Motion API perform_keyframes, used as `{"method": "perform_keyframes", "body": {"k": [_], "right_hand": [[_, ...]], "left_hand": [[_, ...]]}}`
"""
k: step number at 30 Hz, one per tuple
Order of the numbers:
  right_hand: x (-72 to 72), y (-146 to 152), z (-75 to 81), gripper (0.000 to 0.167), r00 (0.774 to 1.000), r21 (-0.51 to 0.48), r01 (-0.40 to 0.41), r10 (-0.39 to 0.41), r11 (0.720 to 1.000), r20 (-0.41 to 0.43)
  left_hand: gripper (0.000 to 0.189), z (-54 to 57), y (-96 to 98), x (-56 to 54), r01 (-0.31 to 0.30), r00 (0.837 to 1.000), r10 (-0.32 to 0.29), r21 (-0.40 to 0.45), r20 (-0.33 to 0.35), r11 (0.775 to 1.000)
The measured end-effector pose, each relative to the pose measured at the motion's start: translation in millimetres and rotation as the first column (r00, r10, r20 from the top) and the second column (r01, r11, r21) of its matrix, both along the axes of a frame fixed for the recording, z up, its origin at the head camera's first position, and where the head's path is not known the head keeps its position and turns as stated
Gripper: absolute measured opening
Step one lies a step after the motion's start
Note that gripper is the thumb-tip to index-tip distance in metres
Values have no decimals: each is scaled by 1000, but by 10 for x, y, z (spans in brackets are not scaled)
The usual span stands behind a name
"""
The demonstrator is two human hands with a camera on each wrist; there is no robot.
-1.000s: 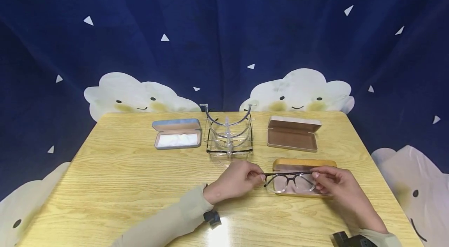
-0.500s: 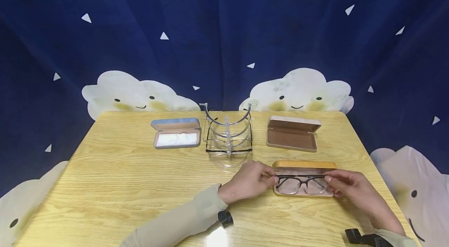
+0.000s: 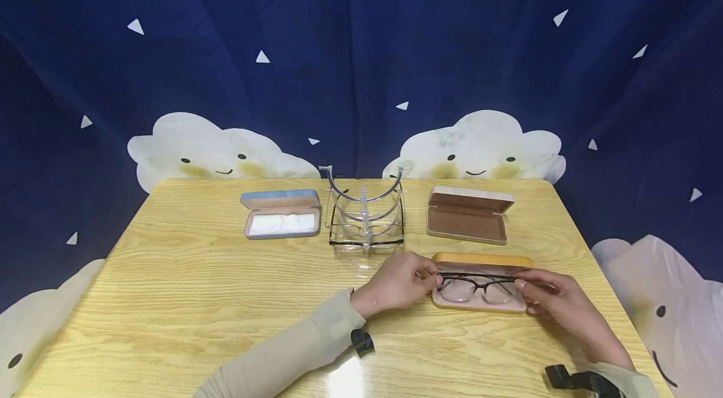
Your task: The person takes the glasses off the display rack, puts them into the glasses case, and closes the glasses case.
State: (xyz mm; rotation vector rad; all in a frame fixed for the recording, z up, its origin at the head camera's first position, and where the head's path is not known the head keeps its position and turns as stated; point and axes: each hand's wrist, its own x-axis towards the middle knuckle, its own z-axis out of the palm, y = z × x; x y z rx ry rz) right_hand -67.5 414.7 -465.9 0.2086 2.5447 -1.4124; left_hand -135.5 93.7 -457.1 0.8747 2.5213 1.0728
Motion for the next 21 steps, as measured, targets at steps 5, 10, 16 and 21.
{"method": "perform_keyframes", "body": {"k": [5, 10, 16, 21], "right_hand": [[-35, -55, -22, 39, 1000, 23, 16, -16, 1000, 21], [-56, -72, -33, 47, 999, 32, 24, -25, 999, 35], [-71, -80, -33, 50, 998, 48, 24, -27, 999, 55], [-87, -86, -57, 50, 998, 57, 22, -25, 998, 56]], "left_hand": [[16, -13, -15, -27, -9, 998, 8, -8, -66, 1000], [14, -30, -10, -39, -14, 994, 13, -17, -109, 1000], [14, -38, -11, -53, -21, 993, 16, -41, -116, 999], [13, -30, -20, -51, -32, 996, 28, -45, -89, 998]]}}
